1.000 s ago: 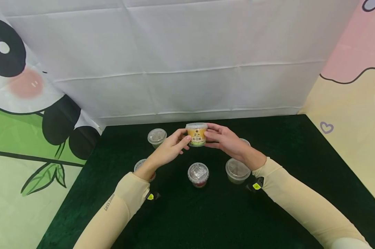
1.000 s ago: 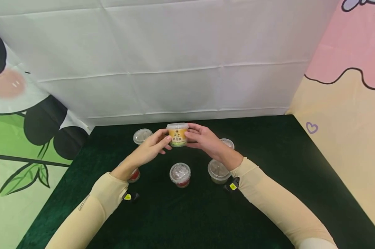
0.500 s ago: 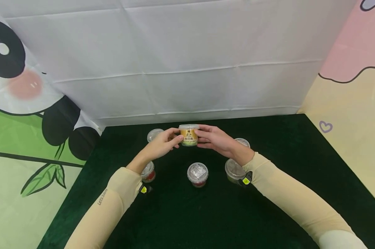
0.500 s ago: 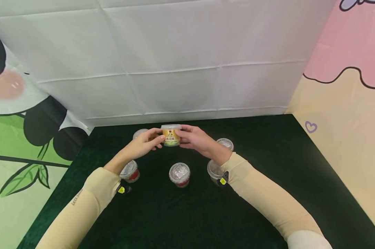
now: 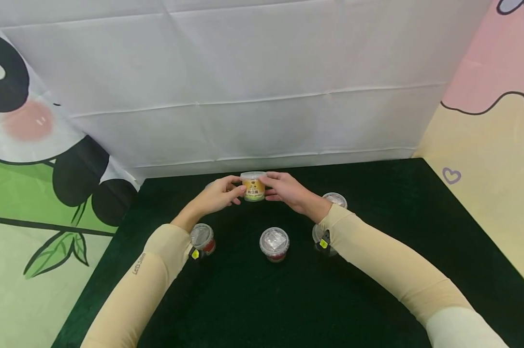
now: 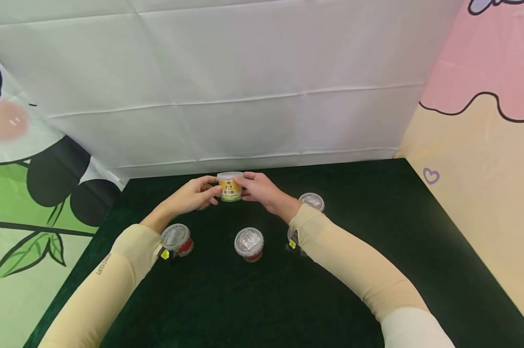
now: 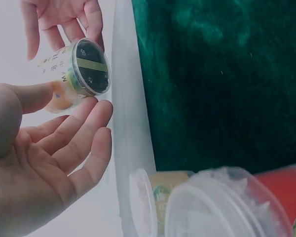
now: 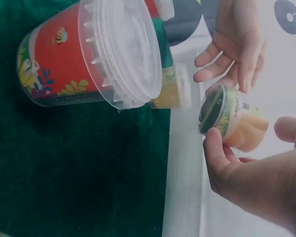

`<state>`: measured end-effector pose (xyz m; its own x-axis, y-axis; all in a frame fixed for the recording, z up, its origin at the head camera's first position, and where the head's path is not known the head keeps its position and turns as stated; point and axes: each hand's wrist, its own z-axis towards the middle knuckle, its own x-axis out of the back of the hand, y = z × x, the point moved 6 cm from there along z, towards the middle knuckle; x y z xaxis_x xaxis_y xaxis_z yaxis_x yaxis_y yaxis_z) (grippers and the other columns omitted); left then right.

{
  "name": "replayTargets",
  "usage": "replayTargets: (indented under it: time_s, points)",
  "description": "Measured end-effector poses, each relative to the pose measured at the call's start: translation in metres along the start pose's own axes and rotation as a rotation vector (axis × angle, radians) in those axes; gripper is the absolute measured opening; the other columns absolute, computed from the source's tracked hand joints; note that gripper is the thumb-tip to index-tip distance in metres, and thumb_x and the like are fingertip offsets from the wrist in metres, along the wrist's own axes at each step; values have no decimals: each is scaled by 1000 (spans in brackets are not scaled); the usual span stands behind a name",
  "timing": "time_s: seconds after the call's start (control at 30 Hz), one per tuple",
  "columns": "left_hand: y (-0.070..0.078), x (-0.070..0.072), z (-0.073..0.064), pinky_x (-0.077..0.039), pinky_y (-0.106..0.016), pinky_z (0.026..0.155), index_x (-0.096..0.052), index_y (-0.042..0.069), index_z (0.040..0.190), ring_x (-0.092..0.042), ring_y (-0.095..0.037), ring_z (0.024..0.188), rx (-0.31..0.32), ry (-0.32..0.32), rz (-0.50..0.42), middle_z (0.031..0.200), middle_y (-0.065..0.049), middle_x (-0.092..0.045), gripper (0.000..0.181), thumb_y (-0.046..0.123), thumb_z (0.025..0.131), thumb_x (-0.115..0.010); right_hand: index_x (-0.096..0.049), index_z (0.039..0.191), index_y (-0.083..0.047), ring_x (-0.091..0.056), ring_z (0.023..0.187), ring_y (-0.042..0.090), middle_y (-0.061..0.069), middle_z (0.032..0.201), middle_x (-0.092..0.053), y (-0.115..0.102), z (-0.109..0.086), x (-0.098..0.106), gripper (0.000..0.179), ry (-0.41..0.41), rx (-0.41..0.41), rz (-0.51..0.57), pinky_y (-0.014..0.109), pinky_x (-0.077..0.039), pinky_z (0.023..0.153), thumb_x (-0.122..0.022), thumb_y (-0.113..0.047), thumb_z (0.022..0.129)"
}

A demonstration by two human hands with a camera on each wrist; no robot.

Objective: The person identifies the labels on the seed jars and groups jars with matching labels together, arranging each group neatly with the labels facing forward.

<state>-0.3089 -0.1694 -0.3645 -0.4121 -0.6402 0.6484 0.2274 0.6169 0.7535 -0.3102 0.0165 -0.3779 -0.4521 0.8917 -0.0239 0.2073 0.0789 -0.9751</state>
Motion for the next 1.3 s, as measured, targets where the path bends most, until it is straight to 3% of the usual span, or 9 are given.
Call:
replayTargets:
  time_s: [0.17, 0.5, 0.87, 1.0, 1.3]
  points:
    - [-8, 1, 4, -55, -47, 92, -38, -1, 150, -68, -33, 106, 54, -13, -15, 129, -21, -65, 56, 36, 110, -46, -35, 156, -4, -49, 133, 33, 17, 148, -46, 4, 11, -2, 58, 10, -24, 22, 42, -42, 111, -51, -33, 108]
    - [-27, -3, 16, -49, -49, 102, -31, 6, 156, -60, -32, 123, 199, -64, -129, 145, -20, -53, 62, 44, 109, -43, -35, 156, -4, -48, 135, 33, 18, 149, -46, 13, 30, -3, 56, 43, -71, 51, 45, -41, 111, -52, -26, 108]
    - [-39, -14, 26, -45, -51, 107, -20, 4, 159, -52, -38, 132, 255, -115, -220, 155, -25, -38, 61, 37, 111, -38, -35, 156, -6, -49, 134, 34, 18, 151, -43, 27, 44, -4, 53, 84, -129, 29, 43, -46, 107, -50, -22, 108]
    - [-40, -17, 27, -45, -52, 106, -13, 6, 161, -52, -37, 133, 271, -112, -199, 157, -25, -35, 64, 37, 111, -40, -31, 158, -6, -48, 136, 34, 18, 153, -41, 31, 47, -3, 55, 84, -118, 20, 43, -46, 106, -50, -20, 108]
    - [-48, -20, 27, -46, -55, 104, -7, 0, 160, -53, -41, 130, 242, -90, -141, 152, -31, -39, 66, 28, 111, -41, -28, 158, -4, -46, 137, 35, 19, 154, -41, 42, 53, -11, 57, 90, -107, -8, 46, -45, 107, -51, -15, 108]
